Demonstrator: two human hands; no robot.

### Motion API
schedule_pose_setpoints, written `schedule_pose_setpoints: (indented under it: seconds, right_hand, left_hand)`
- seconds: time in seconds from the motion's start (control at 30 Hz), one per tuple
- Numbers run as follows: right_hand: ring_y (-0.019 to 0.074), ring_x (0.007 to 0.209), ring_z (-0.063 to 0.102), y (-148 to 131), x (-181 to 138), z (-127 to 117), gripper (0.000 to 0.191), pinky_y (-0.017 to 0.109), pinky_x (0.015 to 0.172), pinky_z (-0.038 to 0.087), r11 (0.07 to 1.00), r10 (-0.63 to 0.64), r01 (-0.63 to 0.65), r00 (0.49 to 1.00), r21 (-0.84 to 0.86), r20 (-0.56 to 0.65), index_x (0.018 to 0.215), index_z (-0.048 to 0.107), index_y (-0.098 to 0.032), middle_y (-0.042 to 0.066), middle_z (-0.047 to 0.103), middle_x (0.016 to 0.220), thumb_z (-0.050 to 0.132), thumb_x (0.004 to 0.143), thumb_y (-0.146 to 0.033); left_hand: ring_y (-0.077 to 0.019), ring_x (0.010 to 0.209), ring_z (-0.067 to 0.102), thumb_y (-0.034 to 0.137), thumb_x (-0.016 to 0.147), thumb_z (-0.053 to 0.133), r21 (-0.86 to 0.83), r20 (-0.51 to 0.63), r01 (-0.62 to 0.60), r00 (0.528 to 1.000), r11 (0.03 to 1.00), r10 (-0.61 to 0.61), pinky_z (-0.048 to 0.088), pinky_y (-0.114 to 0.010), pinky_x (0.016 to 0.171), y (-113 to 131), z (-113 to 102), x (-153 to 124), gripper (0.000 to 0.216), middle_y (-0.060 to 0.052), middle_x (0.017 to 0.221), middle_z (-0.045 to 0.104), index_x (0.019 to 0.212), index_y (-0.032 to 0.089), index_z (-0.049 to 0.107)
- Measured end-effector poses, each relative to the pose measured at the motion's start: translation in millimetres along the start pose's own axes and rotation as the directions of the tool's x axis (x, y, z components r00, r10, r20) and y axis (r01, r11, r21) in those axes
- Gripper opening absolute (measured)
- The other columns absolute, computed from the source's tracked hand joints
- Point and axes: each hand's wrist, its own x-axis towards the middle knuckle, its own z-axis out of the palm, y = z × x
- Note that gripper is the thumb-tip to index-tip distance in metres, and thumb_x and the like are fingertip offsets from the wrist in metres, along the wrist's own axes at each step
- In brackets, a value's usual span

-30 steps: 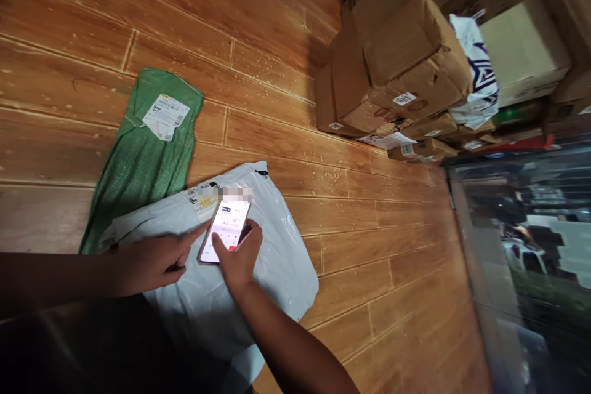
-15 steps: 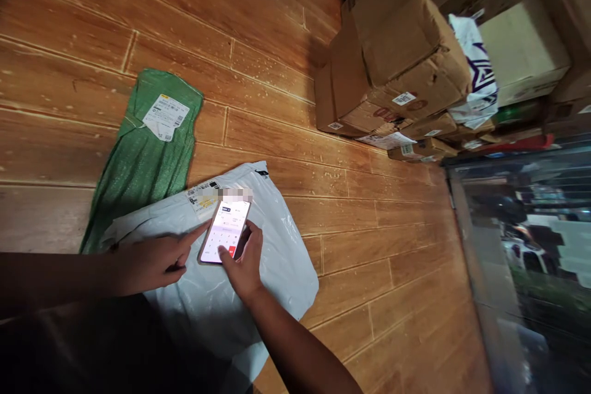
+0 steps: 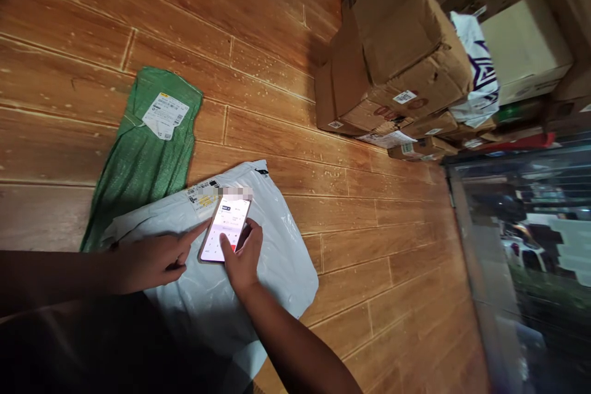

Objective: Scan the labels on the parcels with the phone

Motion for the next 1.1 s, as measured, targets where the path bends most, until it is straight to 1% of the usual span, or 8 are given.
schedule_pose_setpoints:
  seconds: [0.1,0.3,0.43,0.53,0.67,0.87,1.0,1.1]
  right_hand:
    - [0.0233,0.098,0.056,0,-1,-1,0.052,0.042,0.087,0.048,0.999,-0.021,0.021,1.0,-0.036,0.01,0.119,0.046,-0.02,0.007,0.057,0.108,0.068,0.075,-0.039]
    - [0.0279,0.114,0.05,-5,-5,-16,0.069,0.05,0.101,0.041,0.993,-0.096,0.108,0.977,-0.052,0.189,0.13,0.038,-0.021,0.01,0.05,0.119,0.071,0.071,-0.035]
    - [0.0277,0.116,0.049,-12,-6,-18,0.055,0.051,0.102,0.041,0.99,-0.113,0.124,0.981,-0.063,0.16,0.134,0.035,-0.021,0.012,0.049,0.123,0.057,0.086,-0.036]
    - [0.0283,0.115,0.047,-16,-8,-16,0.059,0.052,0.099,0.042,0.95,-0.219,0.251,0.96,-0.186,0.172,0.144,0.027,-0.022,0.013,0.047,0.123,0.05,0.092,-0.035]
    - [0.0301,0.108,0.045,-13,-11,-16,0.065,0.053,0.091,0.045,0.873,-0.315,0.382,0.916,-0.302,0.25,0.149,0.024,-0.022,0.013,0.043,0.115,0.049,0.091,-0.037]
    - [0.0298,0.103,0.044,-11,-10,-16,0.066,0.054,0.087,0.045,0.854,-0.308,0.39,0.913,-0.346,0.268,0.15,0.024,-0.024,0.011,0.039,0.11,0.048,0.09,-0.037]
    - [0.0279,0.095,0.043,-18,-6,-15,0.062,0.052,0.082,0.047,0.837,-0.278,0.39,0.908,-0.385,0.314,0.149,0.032,-0.027,0.009,0.039,0.104,0.048,0.09,-0.04]
    - [0.0278,0.095,0.044,-19,-5,-15,0.066,0.052,0.082,0.047,0.848,-0.263,0.367,0.918,-0.382,0.297,0.15,0.028,-0.027,0.009,0.04,0.103,0.049,0.089,-0.042]
  left_hand:
    - [-0.0156,0.062,0.057,0.017,0.075,0.047,-0.001,-0.021,-0.018,1.0,1.0,0.018,0.039,-0.025,0.057,-2,3,0,0.094,0.004,0.07,0.063,0.153,0.019,-0.006]
    - [-0.0168,0.063,0.057,0.019,0.076,0.049,0.013,0.0,0.031,1.0,0.999,-0.031,0.039,-0.026,0.056,-2,2,0,0.094,0.002,0.072,0.064,0.153,0.02,-0.004]
    - [-0.017,0.065,0.057,0.018,0.077,0.048,0.004,0.039,0.035,0.999,0.999,-0.035,0.039,-0.026,0.058,0,-1,0,0.093,0.003,0.073,0.064,0.153,0.019,-0.006]
    - [-0.0175,0.067,0.058,0.018,0.077,0.047,0.002,0.021,0.016,1.0,1.0,-0.017,0.041,-0.027,0.061,0,0,0,0.092,0.002,0.074,0.065,0.153,0.02,-0.005]
    - [-0.0171,0.064,0.057,0.017,0.076,0.048,0.005,0.001,0.005,1.0,1.0,-0.005,0.04,-0.027,0.06,-2,3,0,0.092,0.003,0.072,0.065,0.153,0.02,-0.002]
    - [-0.0162,0.061,0.058,0.016,0.074,0.048,0.018,-0.001,0.0,1.0,1.0,0.0,0.039,-0.025,0.057,1,0,0,0.096,0.004,0.07,0.065,0.152,0.019,-0.007]
    - [-0.0157,0.061,0.057,0.016,0.074,0.048,0.001,0.001,-0.007,1.0,1.0,0.007,0.039,-0.025,0.057,0,1,0,0.095,0.004,0.069,0.065,0.152,0.019,-0.006]
    - [-0.0154,0.06,0.056,0.017,0.075,0.048,-0.008,-0.017,-0.017,1.0,1.0,0.017,0.039,-0.025,0.056,-2,2,0,0.093,0.005,0.07,0.064,0.153,0.02,-0.003]
